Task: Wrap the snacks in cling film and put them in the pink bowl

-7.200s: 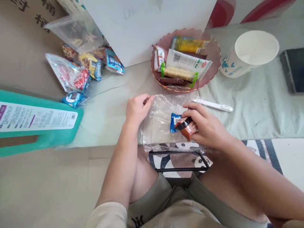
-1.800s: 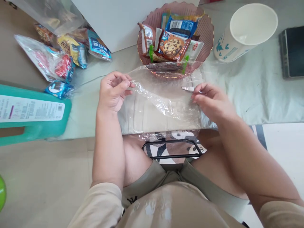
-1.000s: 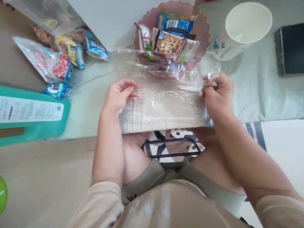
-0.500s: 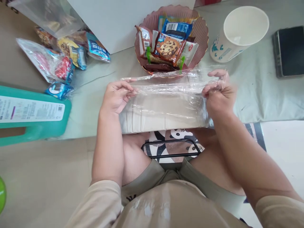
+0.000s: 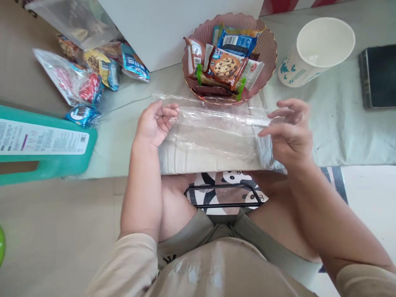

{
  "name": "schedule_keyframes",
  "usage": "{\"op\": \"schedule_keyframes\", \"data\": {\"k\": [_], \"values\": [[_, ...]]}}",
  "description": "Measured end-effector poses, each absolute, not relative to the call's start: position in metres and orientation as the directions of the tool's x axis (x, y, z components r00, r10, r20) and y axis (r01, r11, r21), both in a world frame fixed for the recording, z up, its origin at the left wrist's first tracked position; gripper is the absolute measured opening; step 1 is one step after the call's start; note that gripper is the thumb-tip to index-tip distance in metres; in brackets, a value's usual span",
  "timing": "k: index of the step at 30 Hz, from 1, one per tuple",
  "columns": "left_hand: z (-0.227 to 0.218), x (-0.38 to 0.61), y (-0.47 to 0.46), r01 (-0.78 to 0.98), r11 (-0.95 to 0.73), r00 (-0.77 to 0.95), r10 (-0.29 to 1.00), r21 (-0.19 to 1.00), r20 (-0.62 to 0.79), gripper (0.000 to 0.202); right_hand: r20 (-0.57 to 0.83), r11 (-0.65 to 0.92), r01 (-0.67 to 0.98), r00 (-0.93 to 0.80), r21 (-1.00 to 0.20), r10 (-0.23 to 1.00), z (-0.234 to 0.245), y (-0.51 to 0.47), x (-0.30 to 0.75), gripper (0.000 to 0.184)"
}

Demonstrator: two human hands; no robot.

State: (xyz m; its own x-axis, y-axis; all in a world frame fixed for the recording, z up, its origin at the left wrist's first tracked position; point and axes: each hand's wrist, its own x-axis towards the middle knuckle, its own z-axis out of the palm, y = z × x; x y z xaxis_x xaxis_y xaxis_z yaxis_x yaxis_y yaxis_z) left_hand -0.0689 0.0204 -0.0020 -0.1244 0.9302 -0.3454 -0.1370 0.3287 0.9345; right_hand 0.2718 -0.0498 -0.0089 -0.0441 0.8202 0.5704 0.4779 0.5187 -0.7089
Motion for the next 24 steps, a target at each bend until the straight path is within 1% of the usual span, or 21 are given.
{"op": "schedule_keyframes", "data": {"k": [1,3,6,7,10,15,17,19,21,22,24], "values": [[-0.004,-0.07,0.021,-0.127,0.333,-0.13,0.928,0.934,-0.348,0.033,0.589,0.549,0.46,-0.067,-0.698,0.805,-0.009,-0.051,0.271,0.035],[-0.005,-0.072,0.021,-0.119,0.336,-0.122,0.929,0.935,-0.349,0.026,0.638,0.61,0.458,-0.114,-0.647,0.762,-0.01,-0.053,0.271,0.038],[-0.003,-0.074,0.019,-0.153,0.347,-0.071,0.93,0.925,-0.36,0.008,0.659,0.65,0.521,-0.204,-0.553,0.724,-0.013,-0.054,0.273,0.042],[-0.002,-0.074,0.019,-0.163,0.35,-0.052,0.931,0.923,-0.362,0.009,0.661,0.659,0.549,-0.235,-0.515,0.713,-0.013,-0.054,0.274,0.043],[-0.001,-0.078,0.018,-0.153,0.35,-0.005,0.935,0.924,-0.354,0.026,0.633,0.684,0.599,-0.35,-0.416,0.691,-0.014,-0.053,0.279,0.045],[-0.003,-0.087,0.015,-0.092,0.281,0.064,0.959,0.955,-0.276,0.061,0.439,0.675,0.659,-0.525,-0.333,0.729,-0.02,-0.053,0.284,0.04],[-0.002,-0.089,0.013,-0.052,0.287,0.062,0.957,0.957,-0.283,0.065,0.392,0.67,0.678,-0.552,-0.302,0.736,-0.02,-0.056,0.282,0.039],[-0.001,-0.089,0.011,-0.011,0.311,0.057,0.949,0.95,-0.31,0.061,0.391,0.675,0.686,-0.563,-0.272,0.729,-0.016,-0.062,0.277,0.043],[0.001,-0.088,0.008,0.009,0.305,0.045,0.951,0.952,-0.305,0.052,0.41,0.669,0.701,-0.551,-0.246,0.727,-0.007,-0.068,0.271,0.047],[0.002,-0.088,0.007,0.015,0.287,0.04,0.957,0.958,-0.287,0.047,0.412,0.656,0.716,-0.538,-0.238,0.736,-0.002,-0.072,0.268,0.046],[0.003,-0.086,0.005,0.037,0.243,0.042,0.969,0.969,-0.244,0.035,0.396,0.608,0.756,-0.494,-0.245,0.774,0.008,-0.079,0.264,0.037]]}}
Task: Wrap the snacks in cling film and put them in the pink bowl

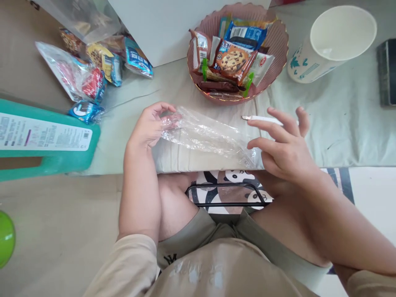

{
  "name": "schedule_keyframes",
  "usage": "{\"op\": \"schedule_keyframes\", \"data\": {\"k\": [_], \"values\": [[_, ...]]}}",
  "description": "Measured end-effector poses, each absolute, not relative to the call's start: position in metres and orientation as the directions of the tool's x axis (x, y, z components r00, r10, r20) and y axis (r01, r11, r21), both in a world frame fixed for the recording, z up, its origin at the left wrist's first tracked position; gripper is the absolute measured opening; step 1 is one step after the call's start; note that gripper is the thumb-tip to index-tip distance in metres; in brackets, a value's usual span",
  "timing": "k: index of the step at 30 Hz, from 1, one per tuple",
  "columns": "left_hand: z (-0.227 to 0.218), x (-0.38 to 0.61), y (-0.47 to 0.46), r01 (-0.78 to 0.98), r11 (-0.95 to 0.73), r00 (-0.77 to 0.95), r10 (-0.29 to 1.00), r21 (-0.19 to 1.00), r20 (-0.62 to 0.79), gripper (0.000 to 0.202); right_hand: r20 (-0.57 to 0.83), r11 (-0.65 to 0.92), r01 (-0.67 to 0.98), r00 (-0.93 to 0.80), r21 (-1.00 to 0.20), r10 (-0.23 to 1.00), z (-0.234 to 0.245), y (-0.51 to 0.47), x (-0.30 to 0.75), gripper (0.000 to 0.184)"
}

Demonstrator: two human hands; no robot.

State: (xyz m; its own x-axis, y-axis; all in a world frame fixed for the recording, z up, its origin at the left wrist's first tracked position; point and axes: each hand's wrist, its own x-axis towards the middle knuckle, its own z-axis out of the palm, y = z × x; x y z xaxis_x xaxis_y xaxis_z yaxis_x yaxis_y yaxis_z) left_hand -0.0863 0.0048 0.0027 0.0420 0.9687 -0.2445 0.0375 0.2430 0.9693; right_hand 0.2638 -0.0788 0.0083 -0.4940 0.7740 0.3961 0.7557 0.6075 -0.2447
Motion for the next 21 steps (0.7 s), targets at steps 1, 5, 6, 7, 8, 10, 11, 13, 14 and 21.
{"op": "schedule_keyframes", "data": {"k": [1,5,6,7,8,10,11,13,14,21], "values": [[0.003,-0.085,0.004,0.054,0.231,0.044,0.971,0.972,-0.233,0.029,0.387,0.569,0.781,-0.456,-0.258,0.801,0.013,-0.082,0.262,0.03],[0.007,-0.08,0.004,0.106,0.304,0.041,0.95,0.947,-0.31,0.013,0.408,0.352,0.886,-0.213,-0.303,0.888,0.028,-0.09,0.252,0.019],[0.009,-0.079,0.004,0.095,0.342,0.033,0.938,0.935,-0.346,0.013,0.411,0.313,0.9,-0.173,-0.304,0.895,0.03,-0.09,0.249,0.019],[0.01,-0.077,0.004,0.072,0.373,0.029,0.926,0.925,-0.376,0.014,0.415,0.295,0.906,-0.152,-0.305,0.897,0.03,-0.09,0.245,0.019],[0.011,-0.076,0.004,0.04,0.399,0.03,0.916,0.916,-0.4,0.016,0.408,0.294,0.906,-0.155,-0.304,0.9,0.03,-0.09,0.242,0.02],[0.013,-0.076,0.004,-0.02,0.408,0.057,0.912,0.913,-0.406,0.025,0.394,0.316,0.9,-0.185,-0.299,0.9,0.025,-0.088,0.237,0.021],[0.013,-0.076,0.003,-0.036,0.396,0.089,0.916,0.918,-0.391,0.03,0.38,0.324,0.899,-0.2,-0.295,0.903,0.022,-0.086,0.236,0.02],[0.013,-0.077,0.002,-0.054,0.355,0.153,0.927,0.933,-0.343,0.044,0.333,0.334,0.899,-0.234,-0.283,0.913,0.013,-0.084,0.235,0.014],[0.013,-0.078,0.001,-0.056,0.335,0.179,0.93,0.941,-0.32,0.052,0.297,0.337,0.898,-0.252,-0.283,0.921,0.008,-0.083,0.237,0.011],[0.01,-0.093,-0.004,-0.03,0.252,0.243,0.94,0.967,-0.238,0.073,0.196,0.342,0.783,-0.28,-0.519,0.94,0.01,-0.074,0.257,0.021]]}}
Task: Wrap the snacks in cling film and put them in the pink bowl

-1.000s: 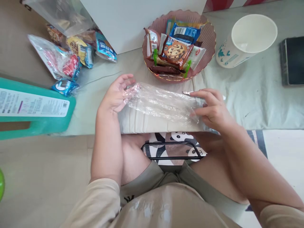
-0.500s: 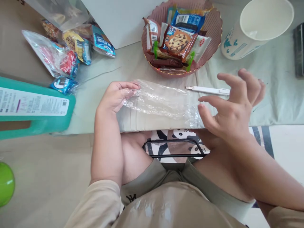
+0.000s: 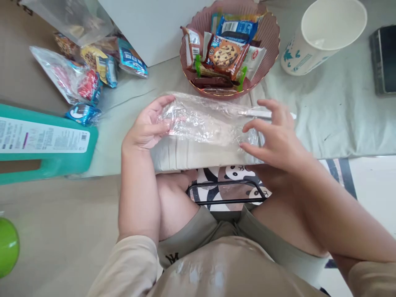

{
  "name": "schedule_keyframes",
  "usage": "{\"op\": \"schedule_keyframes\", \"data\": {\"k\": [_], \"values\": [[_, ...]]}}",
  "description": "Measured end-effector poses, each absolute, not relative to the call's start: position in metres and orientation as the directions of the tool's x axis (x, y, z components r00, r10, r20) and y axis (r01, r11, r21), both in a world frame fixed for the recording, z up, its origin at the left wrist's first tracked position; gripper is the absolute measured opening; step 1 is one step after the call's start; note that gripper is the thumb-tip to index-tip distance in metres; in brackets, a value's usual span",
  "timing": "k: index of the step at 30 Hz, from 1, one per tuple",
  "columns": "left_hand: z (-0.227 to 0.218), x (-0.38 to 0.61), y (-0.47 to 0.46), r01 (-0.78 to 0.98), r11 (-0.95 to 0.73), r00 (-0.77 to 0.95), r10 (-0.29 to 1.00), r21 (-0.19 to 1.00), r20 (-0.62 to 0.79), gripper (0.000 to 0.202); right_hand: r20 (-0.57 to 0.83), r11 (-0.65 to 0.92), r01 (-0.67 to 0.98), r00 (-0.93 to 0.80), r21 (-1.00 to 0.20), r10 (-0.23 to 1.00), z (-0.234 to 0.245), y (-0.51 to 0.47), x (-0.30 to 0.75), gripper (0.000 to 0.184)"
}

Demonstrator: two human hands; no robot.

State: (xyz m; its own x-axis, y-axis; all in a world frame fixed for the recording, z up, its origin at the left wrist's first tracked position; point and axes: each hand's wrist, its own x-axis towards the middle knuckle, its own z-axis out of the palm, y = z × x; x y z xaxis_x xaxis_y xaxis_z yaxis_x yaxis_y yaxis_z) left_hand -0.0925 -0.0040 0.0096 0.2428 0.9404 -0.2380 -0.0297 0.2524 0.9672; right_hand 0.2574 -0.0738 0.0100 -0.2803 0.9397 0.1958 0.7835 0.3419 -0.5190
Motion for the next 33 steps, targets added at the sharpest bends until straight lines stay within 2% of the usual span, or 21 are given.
{"op": "schedule_keyframes", "data": {"k": [4,6,8,9,11,13,14,15,17,20,22,24,26,29,31,33], "values": [[0.007,-0.093,-0.008,-0.105,0.229,0.358,0.917,0.968,-0.178,0.075,0.277,0.297,0.488,-0.114,-0.821,0.954,0.021,-0.064,0.257,0.017],[0.005,-0.087,-0.01,-0.17,0.201,0.42,0.9,0.965,-0.114,0.073,0.185,0.208,0.265,-0.112,-0.941,0.976,0.018,-0.059,0.248,0.022],[0.005,-0.079,-0.012,-0.173,0.226,0.513,0.852,0.959,-0.108,0.071,0.023,0.046,0.098,-0.228,-0.994,0.973,0.013,-0.054,0.236,0.037],[0.006,-0.075,-0.012,-0.143,0.254,0.559,0.818,0.956,-0.134,0.071,-0.058,-0.039,0.065,-0.319,-0.997,0.946,0.01,-0.052,0.231,0.046],[0.009,-0.071,-0.013,-0.05,0.304,0.602,0.769,0.951,-0.214,0.073,-0.217,-0.181,0.119,-0.545,-0.976,0.81,0.007,-0.05,0.224,0.047],[0.013,-0.07,-0.013,0.02,0.331,0.563,0.776,0.944,-0.284,0.077,-0.336,-0.215,0.258,-0.7,-0.942,0.631,0.009,-0.05,0.22,0.03],[0.016,-0.07,-0.013,0.025,0.339,0.52,0.799,0.94,-0.302,0.081,-0.363,-0.188,0.315,-0.72,-0.93,0.592,0.01,-0.05,0.219,0.021],[0.018,-0.07,-0.013,0.008,0.349,0.477,0.822,0.937,-0.31,0.086,-0.363,-0.146,0.35,-0.705,-0.925,0.609,0.012,-0.052,0.219,0.015],[0.022,-0.067,-0.013,-0.099,0.352,0.399,0.871,0.931,-0.287,0.089,-0.279,-0.06,0.357,-0.602,-0.932,0.748,0.014,-0.054,0.218,0.013],[0.022,-0.054,-0.015,-0.285,0.325,0.305,0.923,0.902,-0.237,0.072,-0.145,-0.002,0.321,-0.421,-0.947,0.896,0.013,-0.057,0.216,0.013],[0.019,-0.038,-0.019,-0.308,0.332,0.292,0.925,0.891,-0.243,0.074,-0.097,0.012,0.307,-0.336,-0.952,0.937,0.011,-0.058,0.215,0.012],[0.014,-0.021,-0.024,-0.249,0.368,0.349,0.897,0.896,-0.272,0.079,-0.062,0.034,0.327,-0.279,-0.944,0.958,0.01,-0.058,0.214,0.011],[0.008,-0.005,-0.029,-0.164,0.398,0.411,0.86,0.903,-0.304,0.072,-0.042,0.057,0.382,-0.245,-0.922,0.969,0.009,-0.058,0.215,0.01],[0.001,0.009,-0.032,-0.015,0.395,0.381,0.852,0.918,-0.36,0.04,-0.096,0.009,0.416,-0.231,-0.909,0.968,0.007,-0.057,0.217,0.012],[-0.002,0.011,-0.03,0.083,0.378,0.32,0.866,0.922,-0.384,0.02,-0.175,-0.076,0.37,-0.242,-0.926,0.954,0.003,-0.055,0.218,0.022],[-0.003,0.009,-0.027,0.138,0.354,0.312,0.871,0.925,-0.38,0.014,-0.23,-0.142,0.313,-0.267,-0.939,0.936,-0.004,-0.053,0.219,0.03]]}}
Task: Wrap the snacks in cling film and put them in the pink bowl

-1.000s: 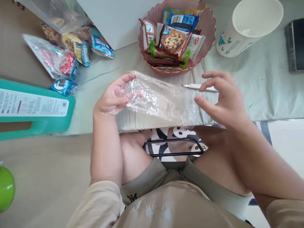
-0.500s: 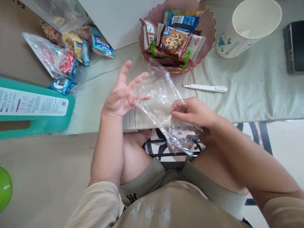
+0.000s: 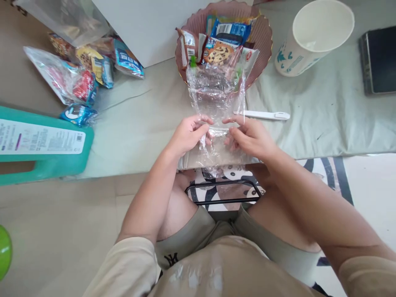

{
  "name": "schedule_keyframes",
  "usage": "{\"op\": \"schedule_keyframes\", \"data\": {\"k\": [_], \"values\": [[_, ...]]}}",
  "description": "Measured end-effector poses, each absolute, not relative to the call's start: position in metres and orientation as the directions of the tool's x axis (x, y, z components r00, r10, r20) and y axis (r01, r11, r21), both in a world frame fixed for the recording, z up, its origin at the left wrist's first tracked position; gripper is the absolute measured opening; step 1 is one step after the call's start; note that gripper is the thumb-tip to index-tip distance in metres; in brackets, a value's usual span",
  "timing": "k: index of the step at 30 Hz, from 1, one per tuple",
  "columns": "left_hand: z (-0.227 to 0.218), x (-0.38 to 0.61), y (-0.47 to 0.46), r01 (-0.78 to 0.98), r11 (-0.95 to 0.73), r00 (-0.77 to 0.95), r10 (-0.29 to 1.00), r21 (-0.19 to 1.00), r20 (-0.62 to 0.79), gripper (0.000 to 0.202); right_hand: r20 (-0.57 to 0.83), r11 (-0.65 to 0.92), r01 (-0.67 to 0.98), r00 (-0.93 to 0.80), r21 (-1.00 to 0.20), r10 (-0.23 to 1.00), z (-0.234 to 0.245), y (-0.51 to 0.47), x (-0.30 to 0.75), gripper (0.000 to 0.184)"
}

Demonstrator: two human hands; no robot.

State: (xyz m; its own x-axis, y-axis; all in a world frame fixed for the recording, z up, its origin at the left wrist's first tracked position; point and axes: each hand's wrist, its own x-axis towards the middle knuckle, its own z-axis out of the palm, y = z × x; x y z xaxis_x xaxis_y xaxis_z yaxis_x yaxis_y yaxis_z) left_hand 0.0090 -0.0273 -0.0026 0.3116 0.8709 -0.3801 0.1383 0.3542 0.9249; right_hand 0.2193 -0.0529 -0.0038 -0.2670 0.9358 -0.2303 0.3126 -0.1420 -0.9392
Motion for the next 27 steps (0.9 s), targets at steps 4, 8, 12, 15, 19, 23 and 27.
{"op": "schedule_keyframes", "data": {"k": [4,8,12,15,19,23,27], "values": [[-0.002,0.002,-0.024,0.087,0.311,0.383,0.866,0.946,-0.32,0.021,-0.158,-0.098,0.251,-0.231,-0.963,0.96,-0.015,-0.048,0.223,0.039],[-0.003,0.0,-0.022,0.021,0.268,0.402,0.88,0.963,-0.253,0.019,-0.03,0.015,0.232,-0.189,-0.973,0.982,-0.018,-0.044,0.224,0.052],[-0.006,0.001,-0.019,-0.01,0.305,0.394,0.877,0.952,-0.277,0.051,-0.049,-0.031,0.203,-0.085,-0.979,0.995,-0.016,-0.043,0.22,0.034],[-0.006,0.002,-0.019,0.037,0.352,0.392,0.856,0.935,-0.338,0.059,-0.066,-0.062,0.21,-0.016,-0.976,0.998,-0.014,-0.043,0.218,0.024],[-0.005,0.004,-0.02,0.062,0.346,0.378,0.86,0.936,-0.343,0.05,-0.01,-0.003,0.188,-0.037,-0.982,0.999,-0.014,-0.045,0.218,0.019],[-0.01,0.008,-0.021,0.024,0.296,0.437,0.856,0.955,-0.276,0.043,0.035,0.048,0.135,-0.098,-0.99,0.995,-0.016,-0.047,0.219,0.018],[-0.011,0.011,-0.018,-0.054,0.346,0.387,0.872,0.937,-0.3,0.03,0.135,0.145,0.109,-0.097,-0.983,0.986,-0.02,-0.047,0.223,0.019]]}}
